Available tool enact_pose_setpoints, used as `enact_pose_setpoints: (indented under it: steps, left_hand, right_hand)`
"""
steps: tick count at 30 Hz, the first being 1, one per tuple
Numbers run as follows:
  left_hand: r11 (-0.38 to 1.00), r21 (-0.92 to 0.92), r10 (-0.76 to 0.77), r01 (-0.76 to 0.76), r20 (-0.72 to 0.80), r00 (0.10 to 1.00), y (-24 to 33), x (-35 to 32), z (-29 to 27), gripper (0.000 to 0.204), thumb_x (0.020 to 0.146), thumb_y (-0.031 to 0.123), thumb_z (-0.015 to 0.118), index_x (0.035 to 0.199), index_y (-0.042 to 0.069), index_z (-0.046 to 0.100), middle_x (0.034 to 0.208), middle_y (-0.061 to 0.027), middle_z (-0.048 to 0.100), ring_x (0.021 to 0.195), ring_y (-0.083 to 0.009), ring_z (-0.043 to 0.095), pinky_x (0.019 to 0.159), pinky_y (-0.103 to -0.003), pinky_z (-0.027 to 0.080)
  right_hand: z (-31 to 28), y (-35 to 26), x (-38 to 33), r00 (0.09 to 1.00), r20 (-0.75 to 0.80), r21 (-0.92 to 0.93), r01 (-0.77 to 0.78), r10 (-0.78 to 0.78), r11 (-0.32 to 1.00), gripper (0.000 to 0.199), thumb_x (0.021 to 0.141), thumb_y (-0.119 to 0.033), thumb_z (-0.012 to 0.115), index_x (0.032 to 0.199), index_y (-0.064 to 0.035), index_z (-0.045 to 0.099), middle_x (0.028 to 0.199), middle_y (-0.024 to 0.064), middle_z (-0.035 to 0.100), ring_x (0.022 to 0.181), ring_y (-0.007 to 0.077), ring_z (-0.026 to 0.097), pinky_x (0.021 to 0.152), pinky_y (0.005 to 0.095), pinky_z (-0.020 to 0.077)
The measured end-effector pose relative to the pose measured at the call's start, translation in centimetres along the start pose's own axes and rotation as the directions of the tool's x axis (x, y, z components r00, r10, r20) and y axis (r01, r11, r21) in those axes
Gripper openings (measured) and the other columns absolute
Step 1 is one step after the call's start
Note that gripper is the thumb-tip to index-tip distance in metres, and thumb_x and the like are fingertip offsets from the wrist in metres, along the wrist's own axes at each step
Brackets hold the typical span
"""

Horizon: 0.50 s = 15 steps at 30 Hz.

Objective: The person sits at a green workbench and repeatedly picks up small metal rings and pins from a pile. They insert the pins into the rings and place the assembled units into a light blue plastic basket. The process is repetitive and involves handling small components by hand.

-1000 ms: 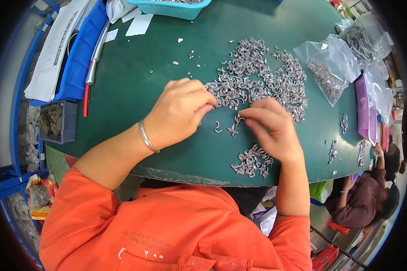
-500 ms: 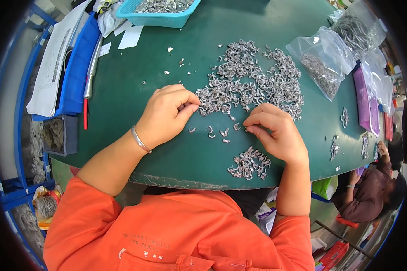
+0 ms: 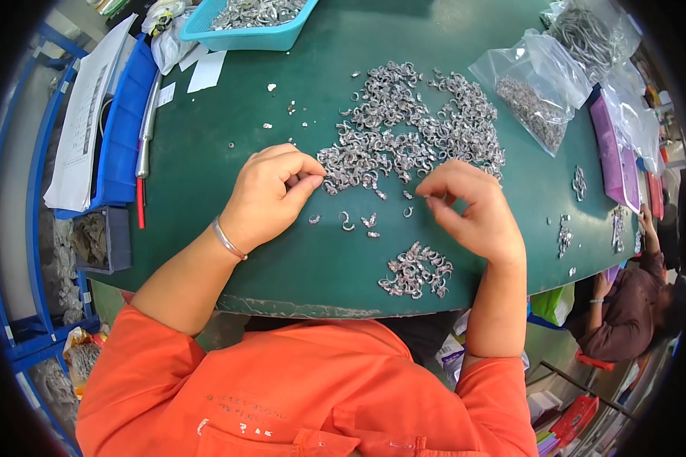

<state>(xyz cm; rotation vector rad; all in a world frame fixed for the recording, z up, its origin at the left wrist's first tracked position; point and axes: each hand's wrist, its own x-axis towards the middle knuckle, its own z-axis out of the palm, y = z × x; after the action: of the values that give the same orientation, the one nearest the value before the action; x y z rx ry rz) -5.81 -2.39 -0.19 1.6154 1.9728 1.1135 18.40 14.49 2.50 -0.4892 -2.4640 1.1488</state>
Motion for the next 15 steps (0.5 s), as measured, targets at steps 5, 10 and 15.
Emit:
enact_pose_setpoints:
  steps: [5,10,15]
  left_hand:
    - [1.000,-0.002,0.012,-0.012,0.006,1.000,0.0,0.1,0.0,0.008,0.085,-0.002,0.072,0.092,0.001,0.073,0.081,-0.0045,0.062,0.067,-0.0123,0.056,0.064,-0.025,0.047]
    - [1.000,0.005,0.027,-0.027,-0.003,1.000,-0.2,0.1,0.0,0.007,0.085,-0.001,0.072,0.092,0.002,0.073,0.081,-0.0047,0.062,0.067,-0.0126,0.057,0.064,-0.025,0.048]
    - [1.000,0.004,0.027,-0.027,0.004,1.000,0.0,0.2,0.1,0.008,0.086,-0.001,0.072,0.093,0.002,0.073,0.082,-0.0048,0.062,0.067,-0.0128,0.057,0.064,-0.026,0.048]
  right_hand:
    - [0.8,-0.1,-0.3,0.981,0.171,-0.097,0.105,-0.087,0.990,0.017,0.077,0.003,0.071,0.094,-0.0017,0.071,0.088,0.0104,0.062,0.083,0.0300,0.063,0.073,0.0369,0.0523]
    - [-1.7,-0.6,-0.5,0.923,0.384,0.114,-0.079,0.029,0.990,0.013,0.080,0.002,0.073,0.092,-0.0020,0.071,0.084,0.0094,0.062,0.080,0.0267,0.064,0.068,0.0343,0.0509]
    - [1.6,-0.5,0.2,0.998,-0.023,-0.186,0.050,-0.056,0.981,0.010,0.081,-0.002,0.072,0.091,-0.0024,0.070,0.082,0.0099,0.061,0.079,0.0314,0.063,0.069,0.0383,0.0521]
